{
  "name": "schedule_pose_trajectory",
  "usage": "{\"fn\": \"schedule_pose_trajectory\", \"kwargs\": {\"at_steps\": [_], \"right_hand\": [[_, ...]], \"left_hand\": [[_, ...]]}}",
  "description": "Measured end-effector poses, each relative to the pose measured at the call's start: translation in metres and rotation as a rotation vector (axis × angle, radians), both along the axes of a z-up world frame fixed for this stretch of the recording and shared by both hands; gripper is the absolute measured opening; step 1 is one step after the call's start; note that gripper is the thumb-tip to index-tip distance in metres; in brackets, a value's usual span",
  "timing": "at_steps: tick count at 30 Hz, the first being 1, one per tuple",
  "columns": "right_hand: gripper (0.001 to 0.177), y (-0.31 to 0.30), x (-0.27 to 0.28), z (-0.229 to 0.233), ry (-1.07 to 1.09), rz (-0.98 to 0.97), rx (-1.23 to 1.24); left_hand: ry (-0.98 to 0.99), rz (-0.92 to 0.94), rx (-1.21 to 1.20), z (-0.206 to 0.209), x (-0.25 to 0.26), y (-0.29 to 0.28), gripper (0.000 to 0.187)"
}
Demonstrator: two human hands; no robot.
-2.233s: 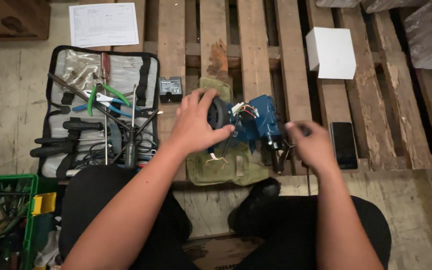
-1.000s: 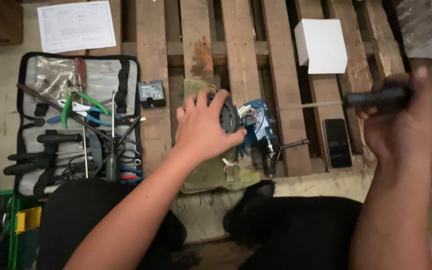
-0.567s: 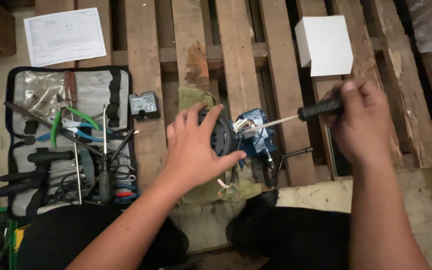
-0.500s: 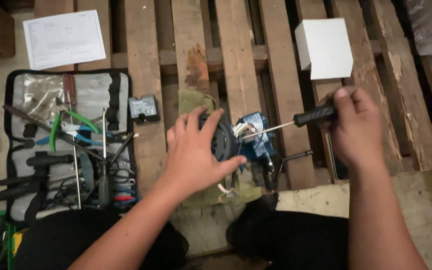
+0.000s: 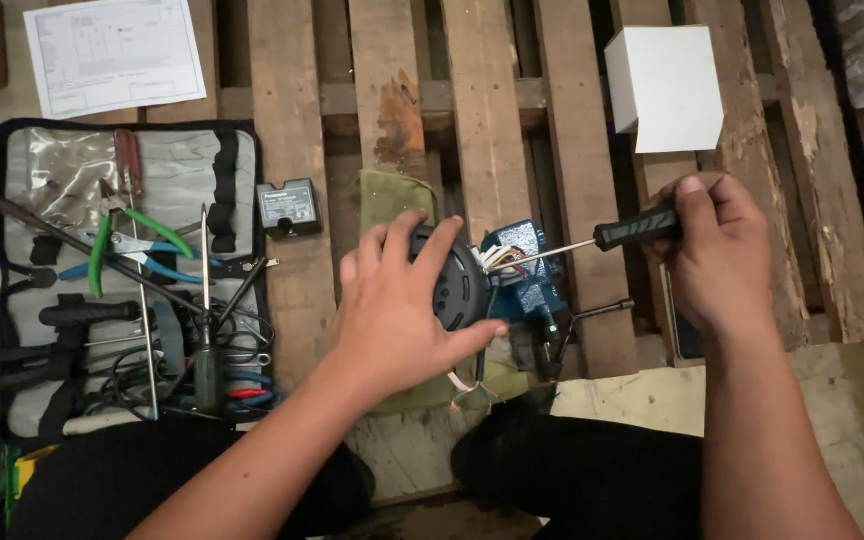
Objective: The person is disassembling, inspecting, and cleaning an electrical motor assembly using a screwdriver and a cloth on a wooden pallet.
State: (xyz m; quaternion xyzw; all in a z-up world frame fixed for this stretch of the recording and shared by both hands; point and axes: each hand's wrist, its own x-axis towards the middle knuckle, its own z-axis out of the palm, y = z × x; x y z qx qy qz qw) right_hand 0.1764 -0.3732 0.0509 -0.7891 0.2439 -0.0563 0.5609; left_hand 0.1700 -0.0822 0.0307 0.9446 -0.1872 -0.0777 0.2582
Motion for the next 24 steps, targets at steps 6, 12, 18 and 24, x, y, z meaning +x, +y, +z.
{"fn": "schedule_pose_trajectory", "kwargs": {"at_steps": [6, 12, 18, 24], "right_hand": [[0.023, 0.0023, -0.0001, 0.0041, 0.023, -0.002, -0.002], [0.022, 0.0036, -0.0007, 0.0057, 0.026, 0.019, -0.033], [0.022, 0.0010, -0.0008, 0.0042, 0.000, 0.033, 0.009], [0.022, 0.0011, -0.0007, 0.0048, 0.015, 0.015, -0.006]], "left_hand": [[0.054, -0.003, 0.002, 0.0056, 0.0011, 0.0001, 0.099], [0.067, 0.002, 0.018, 0.0054, 0.0018, -0.0009, 0.100], [0.039, 0.000, 0.020, 0.0040, 0.0014, -0.0008, 0.098], [0.036, -0.006, 0.016, 0.0030, 0.0018, -0.0002, 0.098]]}}
